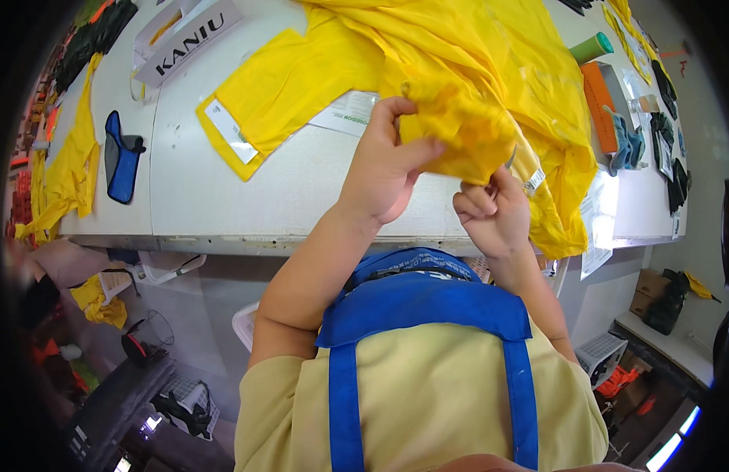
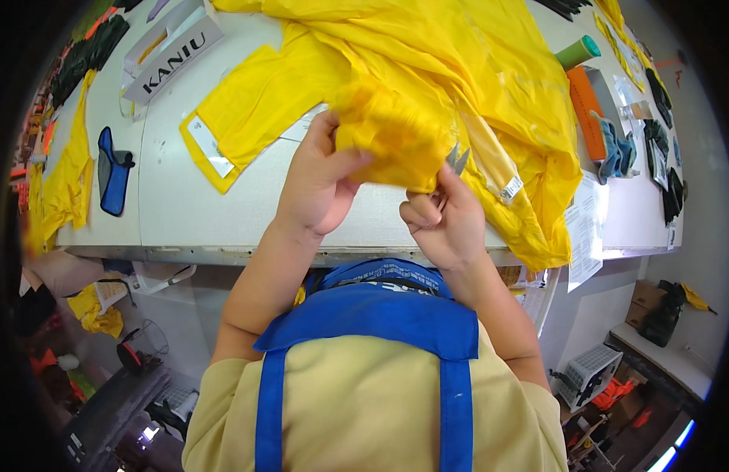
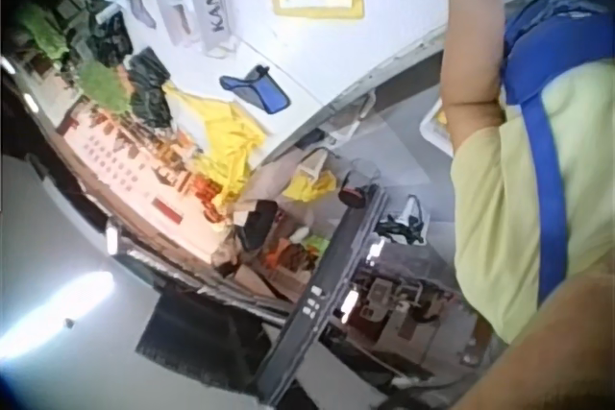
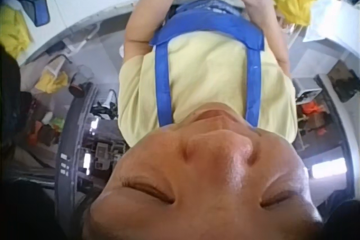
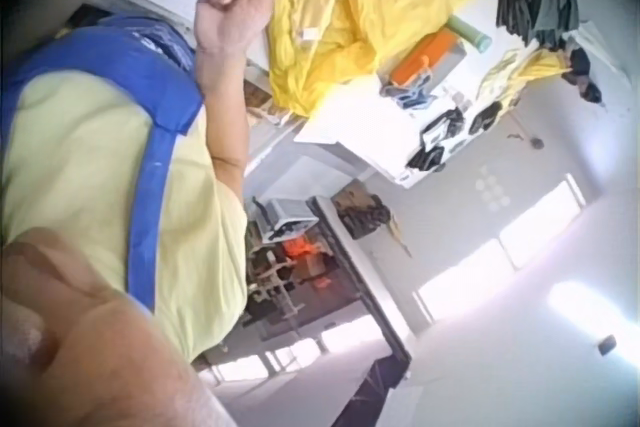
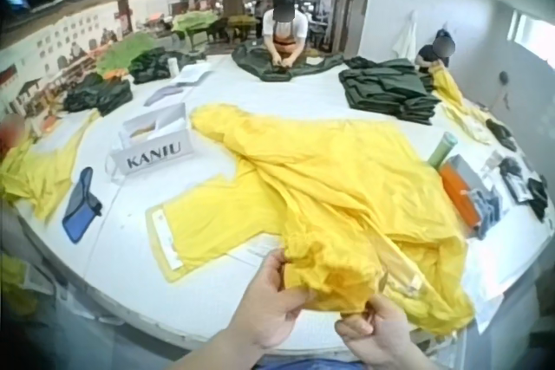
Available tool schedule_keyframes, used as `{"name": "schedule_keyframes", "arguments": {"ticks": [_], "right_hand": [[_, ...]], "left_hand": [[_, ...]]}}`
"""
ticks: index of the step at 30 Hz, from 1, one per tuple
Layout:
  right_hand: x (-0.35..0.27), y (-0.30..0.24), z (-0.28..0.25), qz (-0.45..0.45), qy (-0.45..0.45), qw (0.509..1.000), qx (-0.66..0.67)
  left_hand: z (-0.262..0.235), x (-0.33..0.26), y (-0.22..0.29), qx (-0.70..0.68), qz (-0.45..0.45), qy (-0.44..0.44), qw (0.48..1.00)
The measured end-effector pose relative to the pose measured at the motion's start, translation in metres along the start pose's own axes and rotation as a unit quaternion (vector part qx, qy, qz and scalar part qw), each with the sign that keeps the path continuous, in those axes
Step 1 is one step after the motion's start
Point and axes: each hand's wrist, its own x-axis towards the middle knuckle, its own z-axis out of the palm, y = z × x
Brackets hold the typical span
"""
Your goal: The person uses a pair of scissors to trim loose threads and excess fabric from a yellow garment laid out on a table. They repeatedly adjust the garment's position to access different areas for trimming.
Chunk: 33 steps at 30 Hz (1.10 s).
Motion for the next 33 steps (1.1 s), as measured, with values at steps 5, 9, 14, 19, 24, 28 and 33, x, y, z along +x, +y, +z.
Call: {"name": "schedule_keyframes", "arguments": {"ticks": [5, 9, 14, 19, 24, 28, 33], "right_hand": [[-0.006, -0.046, -0.036, 0.120, 0.032, 0.865, -0.486], [0.038, -0.082, -0.069, 0.012, 0.051, 0.654, -0.755], [0.168, -0.054, -0.063, -0.260, 0.039, 0.482, -0.836], [0.265, -0.002, -0.050, -0.104, 0.085, 0.350, -0.927], [0.314, -0.031, -0.052, -0.063, 0.056, 0.371, -0.925], [0.283, -0.072, 0.004, -0.113, -0.020, 0.578, -0.808], [0.164, -0.125, 0.063, -0.174, -0.314, 0.665, -0.655]], "left_hand": [[-0.089, 0.009, -0.007, 0.164, -0.226, -0.112, 0.954], [-0.093, 0.030, -0.018, 0.163, -0.247, 0.056, 0.953], [-0.086, 0.062, -0.110, 0.266, -0.340, -0.119, 0.894], [-0.112, 0.086, -0.089, 0.463, -0.210, 0.046, 0.860], [-0.190, 0.086, -0.028, 0.803, -0.169, 0.277, 0.500], [-0.227, 0.113, 0.007, 0.719, -0.111, 0.214, 0.652], [-0.154, 0.193, 0.066, -0.062, -0.076, 0.258, 0.961]]}}
